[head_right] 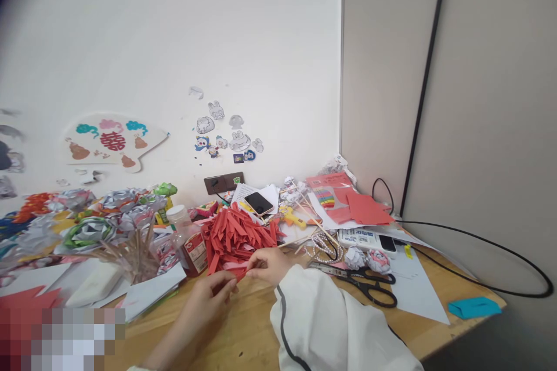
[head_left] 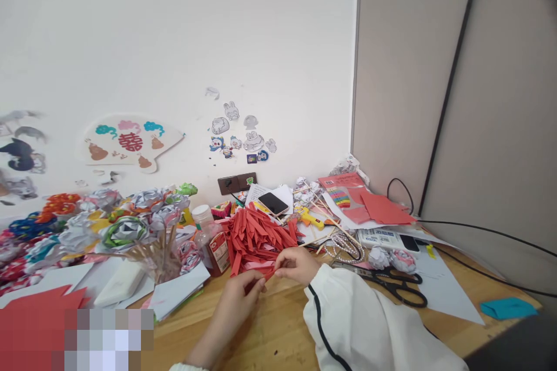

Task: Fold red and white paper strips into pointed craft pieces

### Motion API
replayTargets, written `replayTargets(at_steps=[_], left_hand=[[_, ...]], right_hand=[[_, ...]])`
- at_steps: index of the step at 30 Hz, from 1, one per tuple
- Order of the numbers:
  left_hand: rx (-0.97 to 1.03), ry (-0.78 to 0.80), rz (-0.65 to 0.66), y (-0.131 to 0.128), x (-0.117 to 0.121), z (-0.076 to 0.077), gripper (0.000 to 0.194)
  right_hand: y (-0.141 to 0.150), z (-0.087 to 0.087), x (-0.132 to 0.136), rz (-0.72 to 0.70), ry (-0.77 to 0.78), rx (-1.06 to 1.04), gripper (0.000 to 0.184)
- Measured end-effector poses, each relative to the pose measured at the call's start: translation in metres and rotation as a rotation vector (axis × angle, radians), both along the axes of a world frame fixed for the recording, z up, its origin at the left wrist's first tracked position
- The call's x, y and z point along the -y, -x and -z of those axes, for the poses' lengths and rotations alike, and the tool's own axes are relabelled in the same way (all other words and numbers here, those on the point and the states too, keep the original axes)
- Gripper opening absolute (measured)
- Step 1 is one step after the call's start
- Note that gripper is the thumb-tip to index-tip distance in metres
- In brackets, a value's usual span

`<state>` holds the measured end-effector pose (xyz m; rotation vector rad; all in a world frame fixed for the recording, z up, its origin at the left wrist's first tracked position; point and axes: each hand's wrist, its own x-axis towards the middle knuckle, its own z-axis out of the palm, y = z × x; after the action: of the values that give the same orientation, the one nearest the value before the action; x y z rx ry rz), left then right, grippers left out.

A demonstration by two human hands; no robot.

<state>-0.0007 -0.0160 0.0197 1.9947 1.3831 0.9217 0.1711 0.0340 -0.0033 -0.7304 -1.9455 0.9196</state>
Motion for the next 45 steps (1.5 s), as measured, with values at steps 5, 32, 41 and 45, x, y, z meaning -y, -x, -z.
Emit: replayTargets(at_steps=[5, 32, 41, 45], left_hand=[[-0.029, -0.041, 0.023, -0.005, 0.001, 0.002, 0.022], [-0.189, -0.204, 0.007, -0.006, 0.010, -0.003, 0.020], [-0.381, -0.357, 0.059, -0.004, 0.009, 0.000, 0.023], [-0.464, -0.511, 0.099, 0.001, 0.007, 0.003, 0.023]], right_hand=[[0.006, -0.001, 0.007, 0.033, -0.125, 0.078, 0.006], [0.005, -0.005, 0.011, 0.028, -0.110, 0.109, 0.017], [0.007, -0.004, 0.012, 0.096, -0.261, 0.198, 0.008], [0.006, -0.002, 0.011, 0.121, -0.302, 0.236, 0.008]])
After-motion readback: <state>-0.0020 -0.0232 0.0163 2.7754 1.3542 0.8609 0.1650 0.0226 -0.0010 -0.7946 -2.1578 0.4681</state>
